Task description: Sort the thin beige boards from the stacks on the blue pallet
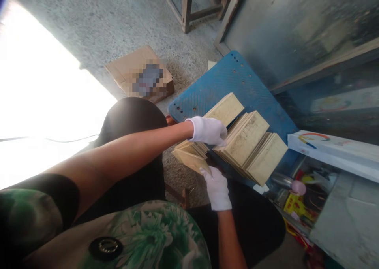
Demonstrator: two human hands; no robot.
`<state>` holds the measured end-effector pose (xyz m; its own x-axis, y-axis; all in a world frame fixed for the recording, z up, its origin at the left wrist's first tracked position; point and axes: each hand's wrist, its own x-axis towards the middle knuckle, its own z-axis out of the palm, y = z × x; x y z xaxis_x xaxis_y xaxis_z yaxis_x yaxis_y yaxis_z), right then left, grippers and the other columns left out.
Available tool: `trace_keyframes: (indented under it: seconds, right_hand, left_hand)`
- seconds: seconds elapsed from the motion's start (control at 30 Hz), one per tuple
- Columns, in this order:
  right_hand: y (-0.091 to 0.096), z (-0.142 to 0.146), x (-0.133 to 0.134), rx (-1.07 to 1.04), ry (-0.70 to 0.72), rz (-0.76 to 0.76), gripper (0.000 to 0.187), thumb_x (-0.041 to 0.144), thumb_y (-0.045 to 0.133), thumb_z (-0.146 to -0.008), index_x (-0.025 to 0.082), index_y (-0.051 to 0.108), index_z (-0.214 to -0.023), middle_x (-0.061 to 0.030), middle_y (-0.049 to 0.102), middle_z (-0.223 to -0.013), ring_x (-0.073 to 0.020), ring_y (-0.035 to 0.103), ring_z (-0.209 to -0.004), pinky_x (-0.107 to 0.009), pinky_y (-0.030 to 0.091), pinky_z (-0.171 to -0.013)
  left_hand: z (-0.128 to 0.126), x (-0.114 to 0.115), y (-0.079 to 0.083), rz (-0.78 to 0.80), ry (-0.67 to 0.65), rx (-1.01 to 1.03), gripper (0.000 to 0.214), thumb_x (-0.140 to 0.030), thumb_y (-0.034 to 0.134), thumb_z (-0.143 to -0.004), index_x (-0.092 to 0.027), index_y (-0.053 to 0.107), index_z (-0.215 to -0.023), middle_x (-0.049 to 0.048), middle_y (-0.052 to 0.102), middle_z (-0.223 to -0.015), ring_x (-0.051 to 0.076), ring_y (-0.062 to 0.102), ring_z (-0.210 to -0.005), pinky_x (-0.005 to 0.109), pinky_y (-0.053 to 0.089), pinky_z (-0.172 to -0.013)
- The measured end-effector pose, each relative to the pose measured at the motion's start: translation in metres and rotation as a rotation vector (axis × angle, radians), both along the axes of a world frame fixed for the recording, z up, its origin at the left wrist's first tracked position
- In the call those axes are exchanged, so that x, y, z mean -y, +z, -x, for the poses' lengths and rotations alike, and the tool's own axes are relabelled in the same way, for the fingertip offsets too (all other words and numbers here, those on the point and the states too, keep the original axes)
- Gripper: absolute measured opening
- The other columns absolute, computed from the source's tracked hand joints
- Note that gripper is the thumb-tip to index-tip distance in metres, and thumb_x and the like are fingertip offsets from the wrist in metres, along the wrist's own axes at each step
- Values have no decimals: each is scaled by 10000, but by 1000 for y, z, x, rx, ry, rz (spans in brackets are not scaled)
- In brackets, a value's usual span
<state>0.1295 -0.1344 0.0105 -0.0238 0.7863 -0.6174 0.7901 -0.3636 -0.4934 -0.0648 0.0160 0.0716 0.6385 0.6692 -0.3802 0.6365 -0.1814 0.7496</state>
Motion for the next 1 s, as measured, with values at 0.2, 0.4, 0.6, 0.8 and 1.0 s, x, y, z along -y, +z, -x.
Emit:
trace_keyframes:
  seconds: [0.2,0.4,0.6,0.8,1.0]
  right_hand:
    - [-44,23,7,-27,72,39,343,476,590,-815,217,731,-991,-100,720,-999,-240,634,-951,-329,447,-885]
    - [-76,35,2,72,209,52,299,411,561,-855,208,733,-991,-137,714,-1026,-260,633,-1011,-337,428,-923]
    - [-99,44,6,22,141,68,277,337,596,-829,190,729,-1022,-132,713,-1059,-250,638,-1018,-322,448,-913]
    - [-108,44,9,-91,-46,10,246,218,603,-775,195,740,-978,-64,716,-1095,-194,628,-1070,-293,436,-995]
    - [-88,40,-11,-17,-32,-141,271,281,561,-824,182,742,-1000,-69,720,-1080,-198,641,-1042,-292,448,-987]
  left_hand:
    - [0,1,2,-19,-10,-38,351,-386,574,-831,-144,746,-1019,111,729,-909,239,648,-822,317,439,-785]
    - [2,1,3,9,75,-11,286,-342,633,-804,-139,765,-956,129,729,-884,244,653,-865,295,430,-813]
    - [2,1,2,4,29,-58,322,-316,563,-853,-114,742,-1029,146,725,-929,251,657,-883,309,433,-828]
    - [1,0,5,-11,-20,-131,362,-347,496,-886,-139,714,-1086,122,718,-1003,230,650,-917,289,448,-837]
    - [1,-5,-7,-45,24,-163,380,-258,400,-913,-84,696,-1077,149,698,-1053,216,652,-929,278,465,-830]
